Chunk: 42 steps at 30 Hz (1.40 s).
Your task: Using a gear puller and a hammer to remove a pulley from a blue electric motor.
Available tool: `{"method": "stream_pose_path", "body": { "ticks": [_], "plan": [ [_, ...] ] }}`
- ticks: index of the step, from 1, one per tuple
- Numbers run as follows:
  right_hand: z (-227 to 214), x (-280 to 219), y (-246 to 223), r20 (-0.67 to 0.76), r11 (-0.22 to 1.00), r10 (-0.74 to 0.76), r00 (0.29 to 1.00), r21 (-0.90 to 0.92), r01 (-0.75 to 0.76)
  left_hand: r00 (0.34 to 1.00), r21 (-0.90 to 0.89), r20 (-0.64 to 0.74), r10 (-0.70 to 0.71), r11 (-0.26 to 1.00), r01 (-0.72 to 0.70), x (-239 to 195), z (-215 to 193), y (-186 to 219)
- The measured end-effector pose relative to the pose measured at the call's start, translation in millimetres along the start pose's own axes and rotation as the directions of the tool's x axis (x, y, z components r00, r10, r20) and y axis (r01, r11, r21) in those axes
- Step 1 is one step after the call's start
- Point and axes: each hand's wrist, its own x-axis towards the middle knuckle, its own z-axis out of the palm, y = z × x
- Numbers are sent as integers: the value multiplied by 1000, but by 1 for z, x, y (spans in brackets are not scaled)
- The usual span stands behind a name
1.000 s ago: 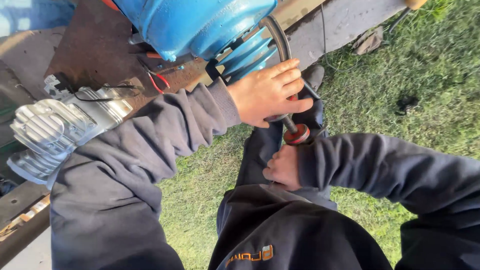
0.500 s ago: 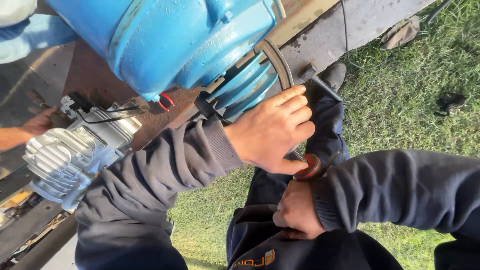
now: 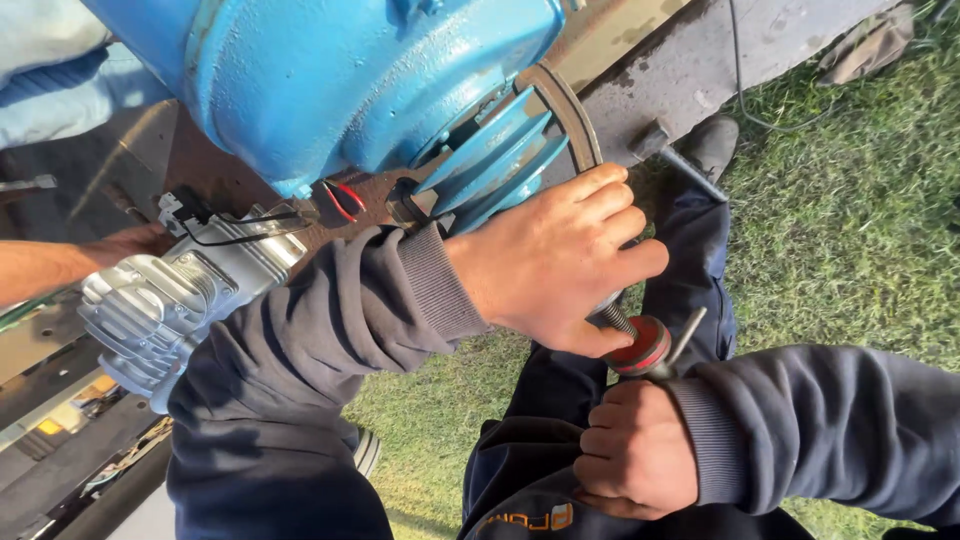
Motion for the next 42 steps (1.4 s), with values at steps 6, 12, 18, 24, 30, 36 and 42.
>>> {"method": "stream_pose_path", "body": {
  "ticks": [6,12,18,24,30,36,42],
  "plan": [
    [16,-1,-1,-221,985,71,973,-136,-103,998,59,47,40,997,-43,-1,4,1],
    [26,-1,2,-253,980,100,962,-140,-139,995,50,-17,100,994,-99,-7,10,-5],
    [30,0,0,-224,965,168,960,-164,-207,990,78,-64,129,989,-124,-11,13,-8],
    [21,0,1,-272,981,79,959,-151,-123,986,88,-106,130,989,-121,-11,8,-2],
    [67,-35,37,-346,621,-263,900,-775,-116,970,81,-94,225,973,-218,-10,8,-3],
    [64,-41,58,-619,338,-478,623,-785,-520,974,157,52,220,961,-225,-8,-5,1],
    [64,-64,93,-490,366,-603,630,-871,-327,943,296,306,134,927,-228,4,-24,12]
  ]
}}
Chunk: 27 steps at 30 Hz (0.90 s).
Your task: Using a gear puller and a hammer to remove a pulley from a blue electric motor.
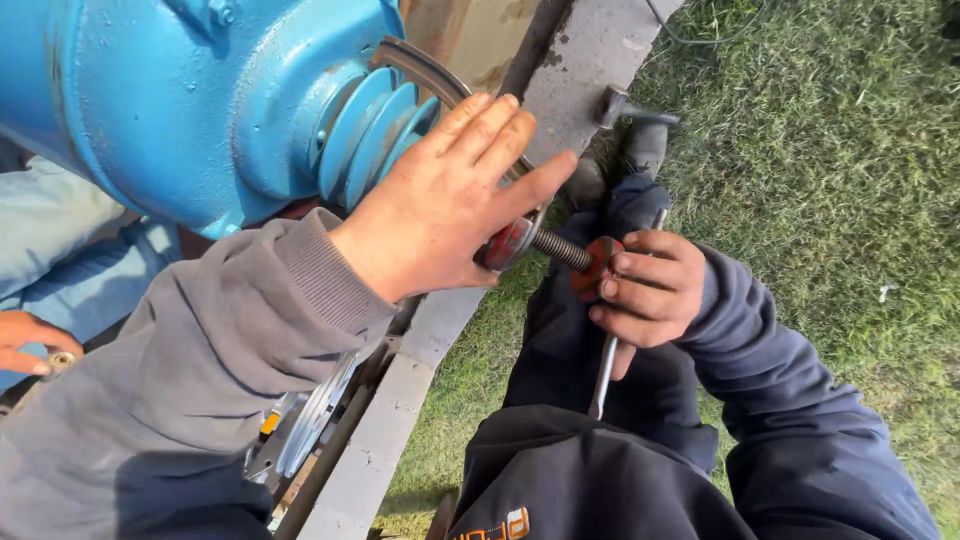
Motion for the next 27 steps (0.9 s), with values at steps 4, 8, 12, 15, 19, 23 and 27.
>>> {"method": "stream_pose_path", "body": {
  "ticks": [4,8,12,15,19,23,27],
  "plan": [
    [26,-13,2,-292,994,-43,956,-106,13,987,65,127,-97,994,89,13,-4,1],
    [32,3,1,-412,980,124,903,-90,-176,955,9,240,-173,984,176,21,1,0],
    [34,14,-8,-434,956,213,875,-91,-278,978,-12,150,-148,988,151,15,8,-2],
    [33,12,-20,-437,925,298,849,-88,-370,974,-29,141,-176,983,182,7,15,7],
    [42,17,-21,-509,877,321,799,-158,-453,992,71,18,-121,990,120,6,18,8],
    [55,33,-12,-667,907,180,723,-171,-384,994,97,-44,-98,990,101,-4,20,10],
    [68,34,-14,-741,910,151,654,-153,-384,993,77,-56,-103,991,107,-9,20,10]
  ]
}}
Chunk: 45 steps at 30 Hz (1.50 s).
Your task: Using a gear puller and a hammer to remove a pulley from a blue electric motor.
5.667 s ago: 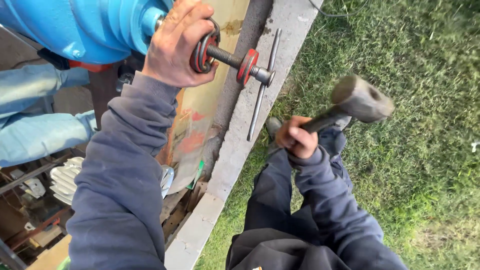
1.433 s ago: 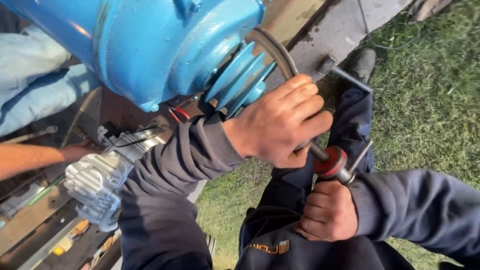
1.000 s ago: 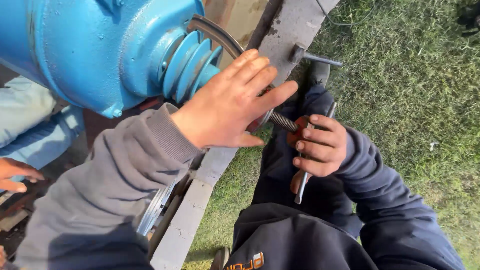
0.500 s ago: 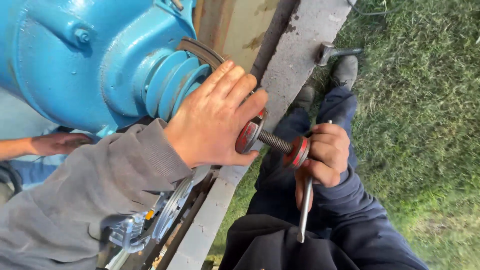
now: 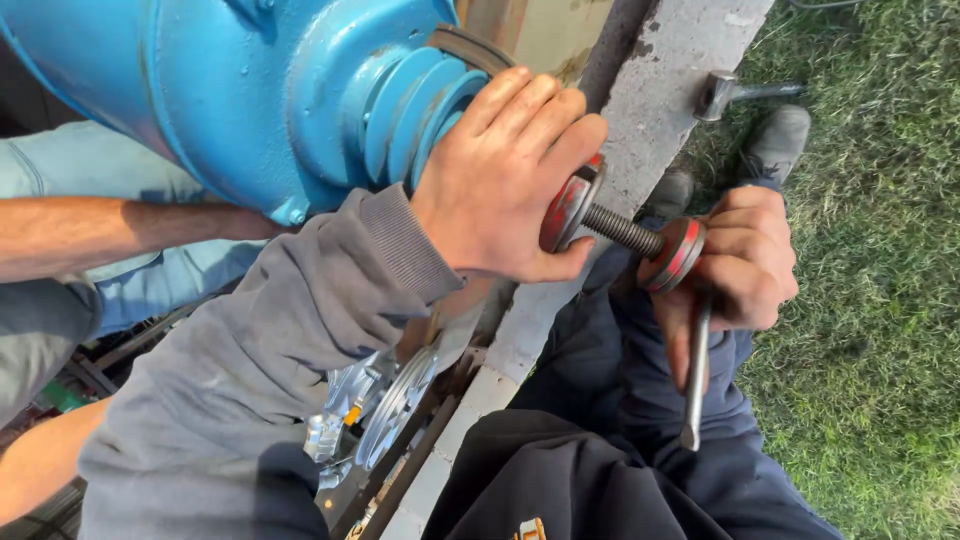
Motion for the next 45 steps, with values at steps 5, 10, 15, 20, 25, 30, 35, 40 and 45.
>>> {"method": "stream_pose_path", "body": {
  "ticks": [5,10,15,20,25,30,35,40,45],
  "plan": [
    [1,-21,-13,-176,966,237,956,-67,-251,996,13,-23,86,996,-85,6,-4,0],
    [-15,-6,-31,-26,956,292,956,-26,-293,991,-30,134,7,1000,-3,-5,-2,1],
    [-46,28,-9,399,981,190,897,-106,-161,981,76,-180,72,995,-59,-26,17,10],
    [-60,34,3,630,998,-7,777,50,-32,970,-43,-242,-4,999,-6,-48,24,19],
    [-53,41,4,634,993,-6,774,92,-68,965,26,-224,-133,990,142,-69,13,44],
    [-63,40,8,664,990,3,748,105,-97,946,25,-132,-295,953,301,-55,-1,50],
    [-57,54,8,694,990,-52,718,129,-52,934,11,219,-284,957,289,-38,8,27],
    [-41,36,1,544,997,17,839,58,-58,928,214,62,-367,913,346,-38,40,34],
    [-26,17,-3,343,995,95,935,2,-101,895,235,-369,-252,906,352,-38,58,38]
  ]
}}
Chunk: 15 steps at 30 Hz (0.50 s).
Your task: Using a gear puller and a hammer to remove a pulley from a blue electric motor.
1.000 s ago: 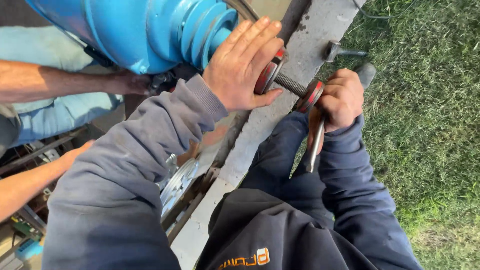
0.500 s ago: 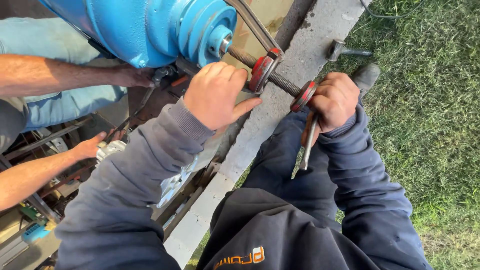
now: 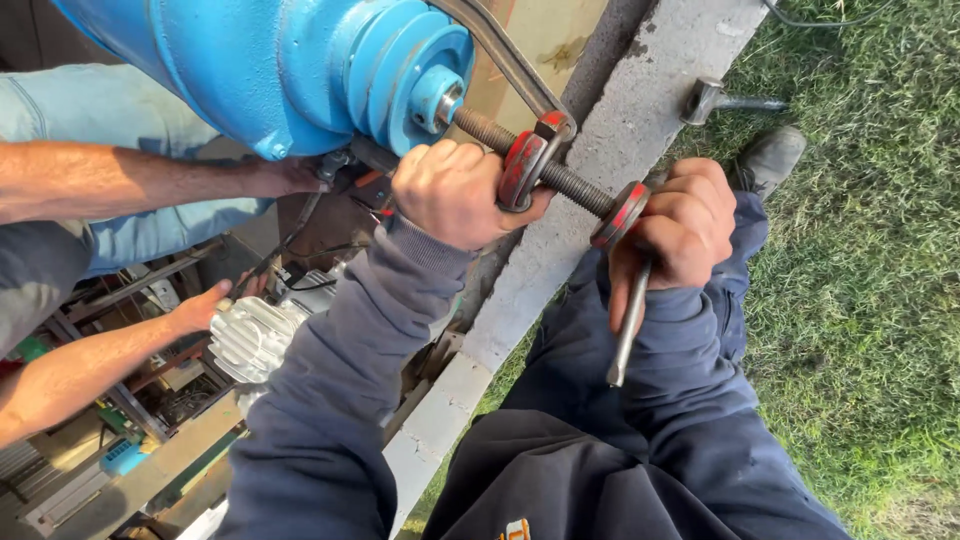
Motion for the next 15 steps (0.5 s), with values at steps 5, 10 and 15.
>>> {"method": "stream_pose_path", "body": {
  "ticks": [5,10,15],
  "plan": [
    [14,-18,0,-210,999,10,978,50,0,992,58,-122,7,998,0,-5,0,-1],
    [14,-15,-2,-204,999,7,979,41,2,988,83,-127,89,993,-79,-14,-3,-10],
    [21,-38,2,-305,995,84,949,84,-61,986,163,-110,123,981,-105,-11,-3,-13]
  ]
}}
